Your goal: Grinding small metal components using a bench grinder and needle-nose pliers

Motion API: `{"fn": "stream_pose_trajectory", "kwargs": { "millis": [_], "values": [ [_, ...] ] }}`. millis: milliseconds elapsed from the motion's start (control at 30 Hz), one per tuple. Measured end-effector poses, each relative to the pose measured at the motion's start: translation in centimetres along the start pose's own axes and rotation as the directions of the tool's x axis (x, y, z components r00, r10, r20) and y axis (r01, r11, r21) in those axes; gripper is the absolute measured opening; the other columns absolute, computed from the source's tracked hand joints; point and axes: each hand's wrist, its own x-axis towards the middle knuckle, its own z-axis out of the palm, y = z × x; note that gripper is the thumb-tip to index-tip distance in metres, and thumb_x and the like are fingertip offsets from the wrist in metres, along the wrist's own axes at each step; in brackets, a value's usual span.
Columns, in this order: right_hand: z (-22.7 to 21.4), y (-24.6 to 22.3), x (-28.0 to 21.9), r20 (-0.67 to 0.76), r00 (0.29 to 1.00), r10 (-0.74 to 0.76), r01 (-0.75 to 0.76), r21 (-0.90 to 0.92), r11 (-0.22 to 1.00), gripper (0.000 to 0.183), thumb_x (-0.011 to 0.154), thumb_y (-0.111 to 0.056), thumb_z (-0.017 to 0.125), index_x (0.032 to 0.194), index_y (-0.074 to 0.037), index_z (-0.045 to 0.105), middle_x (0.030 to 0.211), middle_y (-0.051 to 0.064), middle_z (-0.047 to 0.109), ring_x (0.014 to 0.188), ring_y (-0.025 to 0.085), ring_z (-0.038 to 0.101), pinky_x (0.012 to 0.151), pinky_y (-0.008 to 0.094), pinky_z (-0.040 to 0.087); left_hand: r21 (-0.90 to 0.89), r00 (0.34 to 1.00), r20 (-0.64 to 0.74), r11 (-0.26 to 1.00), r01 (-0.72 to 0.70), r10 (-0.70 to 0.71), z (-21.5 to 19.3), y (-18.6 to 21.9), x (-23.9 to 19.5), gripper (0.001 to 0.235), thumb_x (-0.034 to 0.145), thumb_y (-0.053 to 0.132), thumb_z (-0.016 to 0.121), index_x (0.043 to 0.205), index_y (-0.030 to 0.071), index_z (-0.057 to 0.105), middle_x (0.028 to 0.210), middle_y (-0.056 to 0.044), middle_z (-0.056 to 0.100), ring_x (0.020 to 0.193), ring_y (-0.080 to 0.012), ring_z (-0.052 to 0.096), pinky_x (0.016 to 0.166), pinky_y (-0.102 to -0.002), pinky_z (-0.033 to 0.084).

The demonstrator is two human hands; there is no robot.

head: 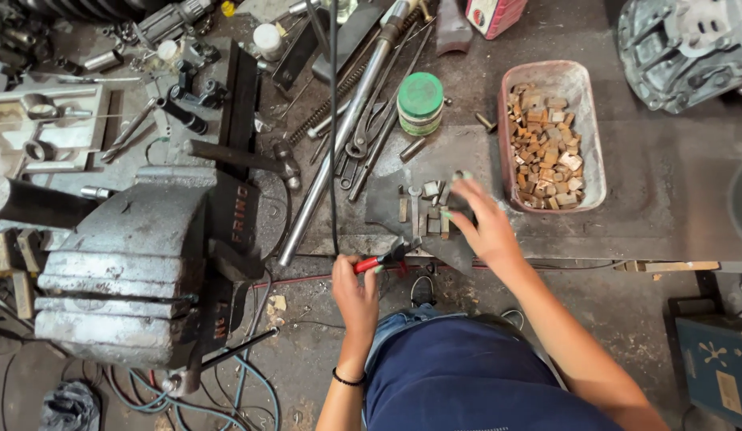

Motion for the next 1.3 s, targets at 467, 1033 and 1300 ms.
{"fn": "stream_pose_trajectory", "kwargs": {
  "millis": [467, 1033, 1300],
  "values": [
    [-1.2, 0.3, -11.6, 0.083, 0.758, 0.647, -0.473, 0.753, 0.457, 0.03, 0.097, -0.025, 0.055, 0.115, -0.005, 0.067, 0.105, 0.018, 0.069, 0.085, 0.031, 0.068, 0.067, 0.044, 0.058, -0.268, 0.664, 0.744, 0.946, 0.185, 0.08, 6.3, 16.6, 4.5, 0.03, 0.105, 0.03, 0.04, 0.104, 0.004, 0.054, 0.087, -0.028, 0.066, 0.089, -0.0523, 0.063, 0.078, -0.056, 0.05],
    [-11.4, -3.6, -13.9, 0.19, 0.785, 0.59, -0.394, 0.888, 0.239, 0.059, 0.09, -0.02, 0.053, 0.139, 0.009, 0.038, 0.15, 0.026, 0.042, 0.131, 0.042, 0.051, 0.109, 0.054, 0.043, 0.237, 0.691, 0.594, 0.731, -0.641, 0.413, 24.1, 14.7, 17.9, 0.017, 0.091, 0.029, 0.061, 0.097, 0.014, 0.067, 0.098, -0.003, 0.061, 0.093, -0.0283, 0.057, 0.074, -0.046, 0.048],
    [-12.7, -4.6, -13.5, 0.178, 0.745, 0.643, -0.426, 0.869, 0.253, 0.058, 0.09, -0.02, 0.051, 0.138, 0.009, 0.037, 0.15, 0.025, 0.043, 0.129, 0.041, 0.054, 0.107, 0.052, 0.046, 0.319, 0.606, 0.773, 0.709, -0.629, 0.19, 26.3, 18.4, 22.7, 0.019, 0.084, 0.008, 0.073, 0.102, 0.015, 0.075, 0.1, -0.001, 0.073, 0.1, -0.027, 0.046, 0.093, -0.045, 0.032]
  ]
}}
